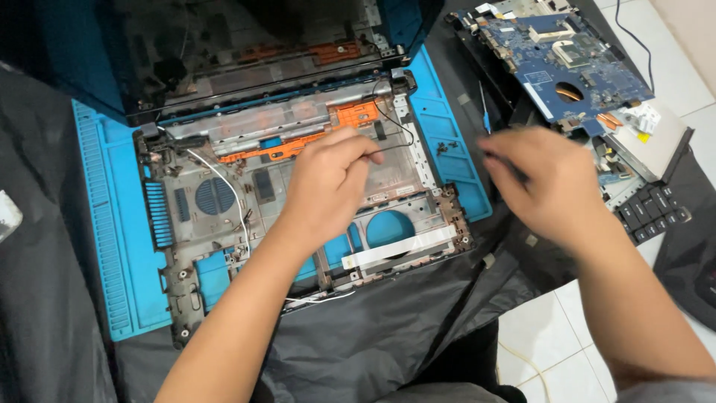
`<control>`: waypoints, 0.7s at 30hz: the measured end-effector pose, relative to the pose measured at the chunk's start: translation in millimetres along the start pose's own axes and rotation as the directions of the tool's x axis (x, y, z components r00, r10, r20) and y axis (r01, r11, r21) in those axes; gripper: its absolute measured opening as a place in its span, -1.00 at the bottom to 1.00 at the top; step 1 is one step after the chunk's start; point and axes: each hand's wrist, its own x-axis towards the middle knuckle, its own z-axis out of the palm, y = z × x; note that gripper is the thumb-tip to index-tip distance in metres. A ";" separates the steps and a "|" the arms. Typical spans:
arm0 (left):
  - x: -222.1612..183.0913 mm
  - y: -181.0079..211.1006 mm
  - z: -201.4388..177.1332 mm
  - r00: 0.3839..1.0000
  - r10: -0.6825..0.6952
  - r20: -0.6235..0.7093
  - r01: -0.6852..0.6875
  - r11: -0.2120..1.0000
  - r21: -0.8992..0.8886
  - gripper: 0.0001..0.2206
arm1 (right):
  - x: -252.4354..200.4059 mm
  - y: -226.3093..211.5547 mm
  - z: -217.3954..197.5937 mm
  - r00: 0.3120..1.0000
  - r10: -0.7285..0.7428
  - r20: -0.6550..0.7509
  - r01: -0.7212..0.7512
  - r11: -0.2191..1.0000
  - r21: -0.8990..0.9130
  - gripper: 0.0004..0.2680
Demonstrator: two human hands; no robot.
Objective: The person works on a partially disassembled Acer laptop on a repair mat, first pressing and aligning the screen panel and its bezel, then using a screwdriver to work on the screen hinge area. They then lift and reposition the laptop chassis and use the screwdriver to unscrew and adjust components inside the exposed frame.
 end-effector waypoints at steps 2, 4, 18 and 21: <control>0.0 5.2 -4.7 0.998 0.048 0.051 -0.051 0.997 0.060 -0.83 | 33.2 -6.4 4.0 0.998 -0.055 -0.016 0.056 0.997 0.051 -0.79; 0.3 11.3 -7.6 0.991 0.089 0.103 -0.101 0.987 0.121 -0.82 | 64.4 -14.0 10.9 0.993 -0.111 -0.035 0.114 0.988 0.105 -0.74; 10.2 18.7 -9.2 0.986 0.097 0.138 -0.160 0.797 0.583 -0.77 | 73.8 11.6 77.6 0.964 -0.184 -0.190 0.233 0.930 0.283 -0.92; 24.6 21.8 6.4 0.995 -0.028 0.098 -0.020 0.890 0.455 -0.74 | 69.3 11.5 79.2 0.976 -0.163 -0.145 0.207 0.902 0.380 -0.92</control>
